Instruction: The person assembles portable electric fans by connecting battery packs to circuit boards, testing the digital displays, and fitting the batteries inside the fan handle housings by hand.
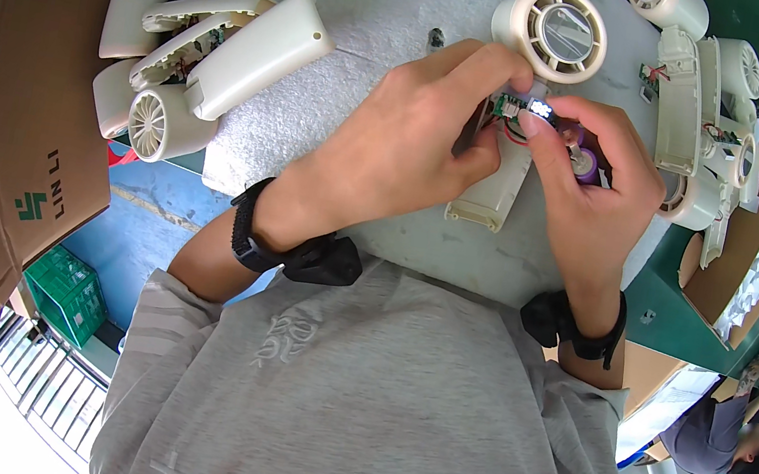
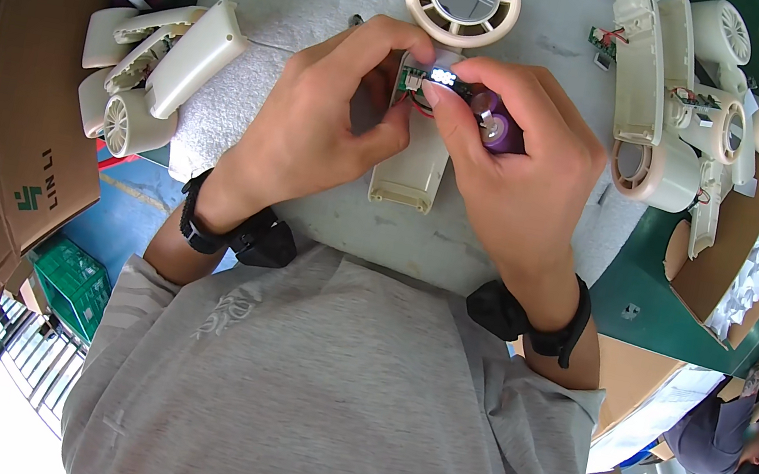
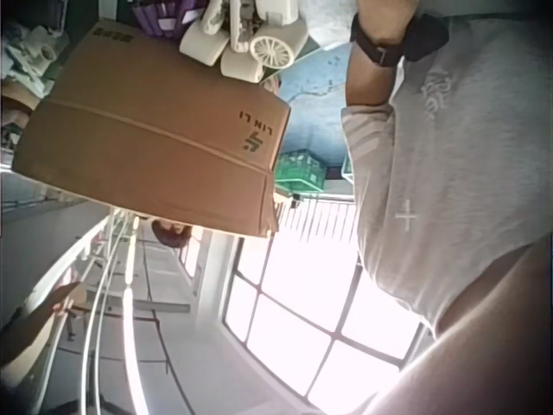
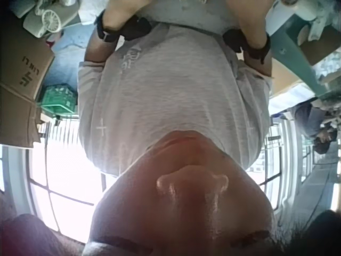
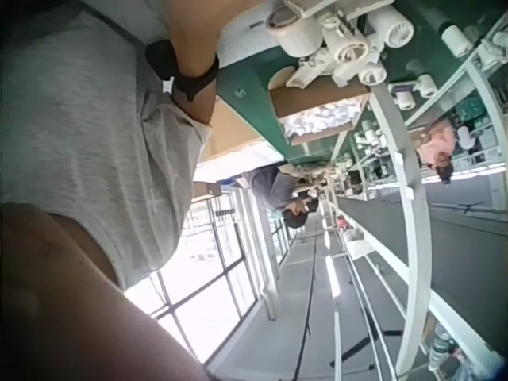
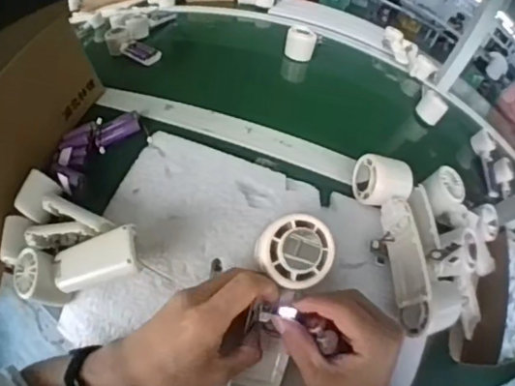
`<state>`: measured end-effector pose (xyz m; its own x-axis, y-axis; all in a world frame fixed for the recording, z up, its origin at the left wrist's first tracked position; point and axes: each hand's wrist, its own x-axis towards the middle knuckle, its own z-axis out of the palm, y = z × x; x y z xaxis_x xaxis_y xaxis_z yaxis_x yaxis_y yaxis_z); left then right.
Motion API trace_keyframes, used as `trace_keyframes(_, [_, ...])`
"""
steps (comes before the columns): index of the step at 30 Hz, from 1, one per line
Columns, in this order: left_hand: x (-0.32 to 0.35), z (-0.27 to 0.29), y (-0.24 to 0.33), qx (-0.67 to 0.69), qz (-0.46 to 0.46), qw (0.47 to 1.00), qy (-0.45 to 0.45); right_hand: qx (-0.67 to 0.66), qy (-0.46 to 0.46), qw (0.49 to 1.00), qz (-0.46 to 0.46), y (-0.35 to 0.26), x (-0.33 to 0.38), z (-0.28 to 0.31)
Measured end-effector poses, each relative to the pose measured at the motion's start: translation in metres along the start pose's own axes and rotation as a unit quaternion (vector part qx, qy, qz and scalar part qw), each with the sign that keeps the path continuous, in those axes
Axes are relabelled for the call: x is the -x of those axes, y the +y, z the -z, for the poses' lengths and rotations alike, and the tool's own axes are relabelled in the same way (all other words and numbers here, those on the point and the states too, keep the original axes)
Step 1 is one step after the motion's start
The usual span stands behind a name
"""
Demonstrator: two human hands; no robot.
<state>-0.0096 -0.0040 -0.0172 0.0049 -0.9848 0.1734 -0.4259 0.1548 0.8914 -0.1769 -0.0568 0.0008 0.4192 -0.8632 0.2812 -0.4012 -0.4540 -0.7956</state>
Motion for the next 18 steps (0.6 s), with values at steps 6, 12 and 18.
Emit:
trace_keyframes(6, [-0.0013,0.0022,0.0009,0.027,0.009,0.999,-0.024,0.017,-0.049,0.998,-0.038,-0.0012,-0.0002,0.0059])
trace_keyframes(12, [-0.0017,0.0052,-0.0045,0.08,0.013,0.996,-0.039,0.03,-0.064,0.997,0.009,0.0048,0.0016,0.0071])
trace_keyframes(18, [-0.0022,0.0059,-0.0034,0.068,0.039,0.996,-0.048,0.059,-0.02,0.995,0.072,0.0064,0.0012,-0.0001])
